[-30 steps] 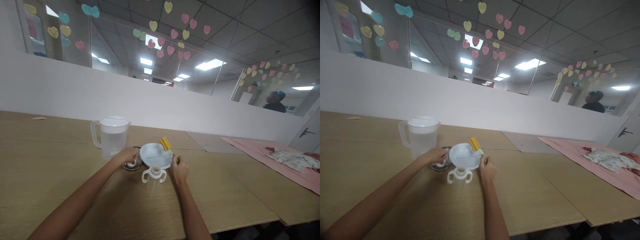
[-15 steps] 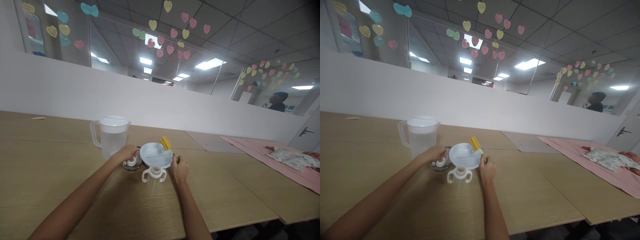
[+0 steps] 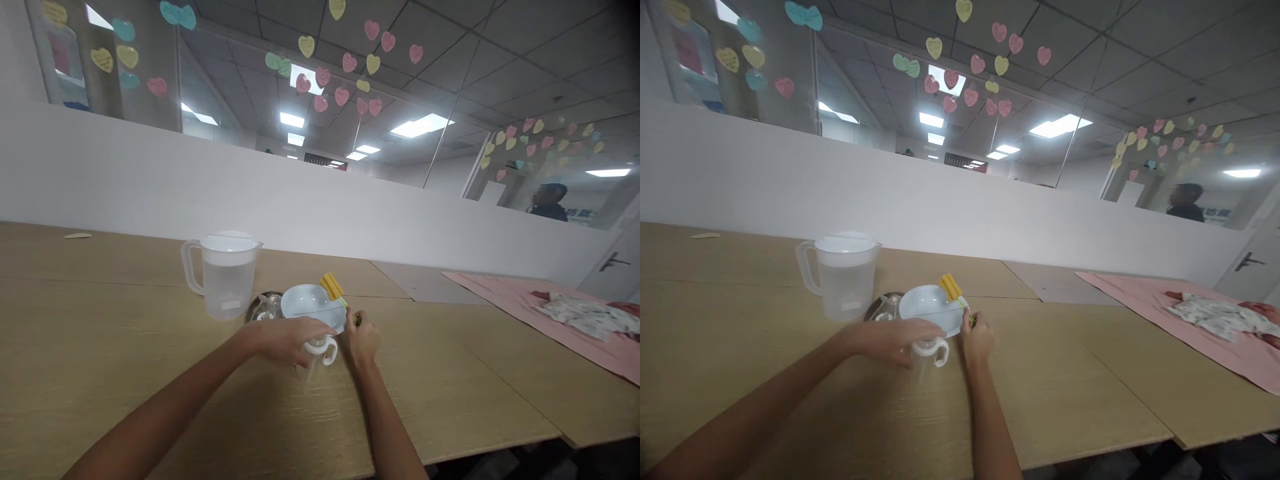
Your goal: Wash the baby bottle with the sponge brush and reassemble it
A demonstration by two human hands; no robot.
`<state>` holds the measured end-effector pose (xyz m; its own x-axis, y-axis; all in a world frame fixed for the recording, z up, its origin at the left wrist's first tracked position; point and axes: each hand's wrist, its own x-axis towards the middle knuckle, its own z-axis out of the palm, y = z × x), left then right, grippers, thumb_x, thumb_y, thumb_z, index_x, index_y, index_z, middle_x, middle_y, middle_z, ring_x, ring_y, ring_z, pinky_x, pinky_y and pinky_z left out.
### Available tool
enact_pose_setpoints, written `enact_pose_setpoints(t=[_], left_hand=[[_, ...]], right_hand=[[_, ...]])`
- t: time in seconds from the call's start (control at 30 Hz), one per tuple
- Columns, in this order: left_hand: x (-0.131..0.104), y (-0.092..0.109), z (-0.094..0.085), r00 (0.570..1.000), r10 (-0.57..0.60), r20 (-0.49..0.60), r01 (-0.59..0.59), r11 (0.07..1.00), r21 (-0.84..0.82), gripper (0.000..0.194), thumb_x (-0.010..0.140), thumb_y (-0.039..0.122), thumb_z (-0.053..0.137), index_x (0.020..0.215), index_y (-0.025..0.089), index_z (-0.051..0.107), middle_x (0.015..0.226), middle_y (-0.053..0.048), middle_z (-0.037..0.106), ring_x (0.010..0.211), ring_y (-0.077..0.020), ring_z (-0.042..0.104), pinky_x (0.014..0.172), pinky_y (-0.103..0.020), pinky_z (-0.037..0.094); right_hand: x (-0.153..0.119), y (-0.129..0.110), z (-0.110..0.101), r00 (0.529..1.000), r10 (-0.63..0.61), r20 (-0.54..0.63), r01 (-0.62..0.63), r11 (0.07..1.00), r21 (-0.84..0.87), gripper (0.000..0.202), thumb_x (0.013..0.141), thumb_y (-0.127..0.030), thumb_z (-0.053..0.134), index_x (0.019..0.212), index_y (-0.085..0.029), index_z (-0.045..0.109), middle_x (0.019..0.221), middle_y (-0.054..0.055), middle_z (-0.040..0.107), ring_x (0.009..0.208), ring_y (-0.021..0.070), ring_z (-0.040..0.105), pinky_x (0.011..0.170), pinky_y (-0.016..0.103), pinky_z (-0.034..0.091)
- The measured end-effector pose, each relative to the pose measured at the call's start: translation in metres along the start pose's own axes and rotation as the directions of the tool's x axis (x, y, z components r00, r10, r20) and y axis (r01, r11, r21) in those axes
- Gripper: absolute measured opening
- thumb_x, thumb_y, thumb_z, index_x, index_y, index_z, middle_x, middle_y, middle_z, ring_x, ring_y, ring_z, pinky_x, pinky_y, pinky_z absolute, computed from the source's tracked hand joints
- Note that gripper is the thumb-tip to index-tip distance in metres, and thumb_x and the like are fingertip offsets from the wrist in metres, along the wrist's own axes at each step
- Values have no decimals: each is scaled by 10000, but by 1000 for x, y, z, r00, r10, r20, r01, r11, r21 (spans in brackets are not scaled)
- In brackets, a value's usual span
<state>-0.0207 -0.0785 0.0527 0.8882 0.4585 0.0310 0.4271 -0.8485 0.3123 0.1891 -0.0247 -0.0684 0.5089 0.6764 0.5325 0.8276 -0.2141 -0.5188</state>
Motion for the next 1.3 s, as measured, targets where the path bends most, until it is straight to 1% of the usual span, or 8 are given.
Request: enact_pose_setpoints(t=[0.23, 0.5, 0.7, 0.87, 0.97, 1.07, 1.2, 1.3], left_hand=[[18, -1, 22, 986, -108, -130, 110, 994, 13, 518, 717, 232, 678, 1197, 148, 504, 1209, -109, 557, 1135, -235, 499, 968, -321, 379], [19, -7, 20, 993, -104, -56, 97, 989, -115, 397, 716, 352, 663, 1067, 214, 539, 1048, -27, 571, 976, -204, 531, 824, -274, 417], [13, -4, 5, 978, -155, -137, 107, 946, -306, 505, 649, 366, 711, 1109, 232, 552, 1034, 2, 612, 948, -194, 568, 788, -249, 435], [10, -4, -12, 890, -317, -328, 153, 885, -440, 573, 615, 435, 726, 1119, 210, 571, 1070, -20, 632, 945, -210, 587, 795, -281, 465], [11, -11, -17, 820, -317, -477, 101, 900, -423, 550, 618, 435, 724, 1092, 191, 586, 1110, -34, 628, 993, -219, 580, 862, -304, 462], [15, -20, -15, 754, -300, -584, 94, 930, -356, 560, 629, 435, 720, 1117, 197, 586, 1121, -47, 611, 1014, -220, 572, 889, -319, 465], [17, -31, -9, 662, -279, -696, 211, 960, -185, 555, 662, 419, 697, 1169, 228, 579, 1082, -48, 569, 1015, -222, 555, 899, -347, 470], [16, -35, -8, 628, -237, -741, 278, 958, -71, 531, 702, 393, 668, 1196, 229, 563, 1124, -56, 523, 1030, -224, 543, 915, -355, 459]], right_hand=[[1, 0, -1, 1000, -7, 12, 7, 999, 40, 459, 888, -518, 358, 774, -167, 630, 678, 61, 646, 549, 140, 500, 529, 240, 163], [0, 0, -1, 1000, 10, 15, -11, 998, 66, 492, 881, -547, 339, 778, -163, 629, 691, 69, 644, 556, 144, 499, 534, 247, 180], [-1, 0, -4, 990, 0, -140, 39, 959, 279, 556, 909, -540, 214, 816, -155, 605, 713, 75, 625, 590, 149, 494, 553, 246, 246], [-2, -2, -13, 968, 31, -248, 65, 927, 370, 564, 919, -520, 154, 679, -173, 529, 604, 43, 552, 551, 131, 434, 542, 242, 269], [-4, -5, -15, 956, 19, -292, 108, 904, 413, 571, 916, -524, 147, 612, -182, 487, 537, 19, 496, 508, 115, 396, 529, 240, 272], [-5, -8, -13, 943, -24, -331, 177, 880, 440, 583, 915, -529, 151, 532, -190, 430, 471, -7, 416, 463, 98, 347, 500, 239, 254], [-5, -11, -12, 918, -149, -368, 300, 868, 395, 570, 926, -486, 225, 487, -179, 419, 445, -23, 383, 446, 78, 314, 492, 230, 240], [-4, -10, -14, 888, -218, -405, 353, 887, 297, 556, 937, -423, 257, 470, -172, 426, 449, -18, 413, 454, 73, 324, 503, 224, 247]])
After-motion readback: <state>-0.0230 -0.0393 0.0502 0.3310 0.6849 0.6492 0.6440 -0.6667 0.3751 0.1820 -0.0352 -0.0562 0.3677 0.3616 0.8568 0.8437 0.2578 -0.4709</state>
